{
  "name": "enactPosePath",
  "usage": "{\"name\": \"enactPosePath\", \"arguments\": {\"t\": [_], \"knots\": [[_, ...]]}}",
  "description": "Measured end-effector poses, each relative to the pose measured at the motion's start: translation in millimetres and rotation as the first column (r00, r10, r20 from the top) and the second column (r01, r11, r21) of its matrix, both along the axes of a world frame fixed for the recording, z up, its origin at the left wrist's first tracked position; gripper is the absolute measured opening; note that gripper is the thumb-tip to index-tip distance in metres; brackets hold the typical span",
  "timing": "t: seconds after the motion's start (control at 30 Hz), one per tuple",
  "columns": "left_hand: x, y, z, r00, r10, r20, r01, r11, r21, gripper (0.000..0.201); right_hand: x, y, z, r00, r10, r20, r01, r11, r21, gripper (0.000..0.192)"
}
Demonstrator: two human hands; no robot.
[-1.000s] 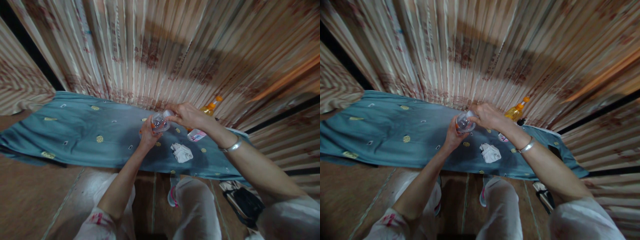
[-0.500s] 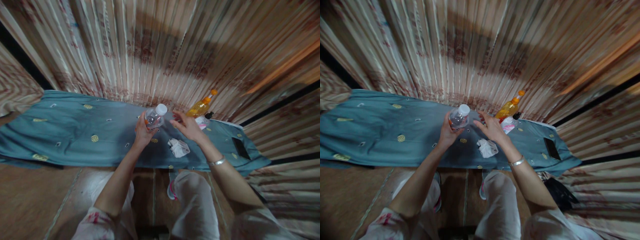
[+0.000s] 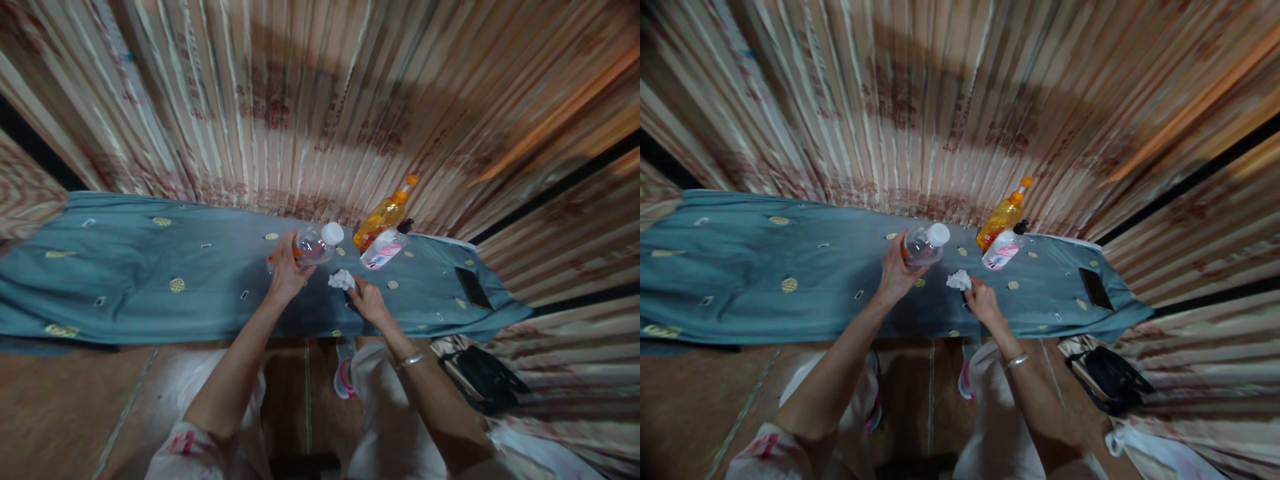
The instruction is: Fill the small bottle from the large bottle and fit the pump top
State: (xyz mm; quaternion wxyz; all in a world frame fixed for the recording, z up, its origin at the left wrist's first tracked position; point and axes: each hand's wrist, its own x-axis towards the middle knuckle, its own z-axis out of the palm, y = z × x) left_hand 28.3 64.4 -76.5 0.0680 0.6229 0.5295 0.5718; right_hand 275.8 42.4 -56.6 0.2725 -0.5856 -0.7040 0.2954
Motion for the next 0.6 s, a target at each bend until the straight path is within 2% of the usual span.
{"name": "enactPosePath", "arguments": {"t": [0.1,0.2,0.3,0.37,0.5,0.6], "knots": [[4.8,-1.8,-1.2,0.990,-0.018,-0.140,0.025,0.999,0.047,0.090,2.1,22.7,6.0,0.989,-0.022,-0.146,0.021,1.000,-0.005,0.032],[8.2,-6.0,1.2,0.976,-0.055,-0.210,0.064,0.997,0.036,0.084,-3.7,41.5,18.4,0.953,-0.012,-0.304,0.004,1.000,-0.027,0.038],[9.8,-10.2,4.9,0.964,-0.087,-0.250,0.092,0.996,0.008,0.080,-12.7,54.7,38.6,0.909,0.008,-0.416,-0.028,0.999,-0.043,0.044],[9.9,-12.4,7.3,0.958,-0.104,-0.267,0.101,0.995,-0.023,0.079,-17.8,62.5,55.1,0.857,0.037,-0.514,-0.081,0.995,-0.063,0.041],[8.6,-15.4,10.1,0.938,-0.161,-0.306,0.138,0.986,-0.096,0.081,-26.4,73.4,89.1,0.897,0.173,-0.406,-0.186,0.983,0.009,0.030],[7.7,-15.9,9.8,0.933,-0.184,-0.309,0.154,0.981,-0.119,0.080,-34.9,66.7,111.9,0.926,0.354,-0.130,-0.332,0.928,0.167,0.024]]}}
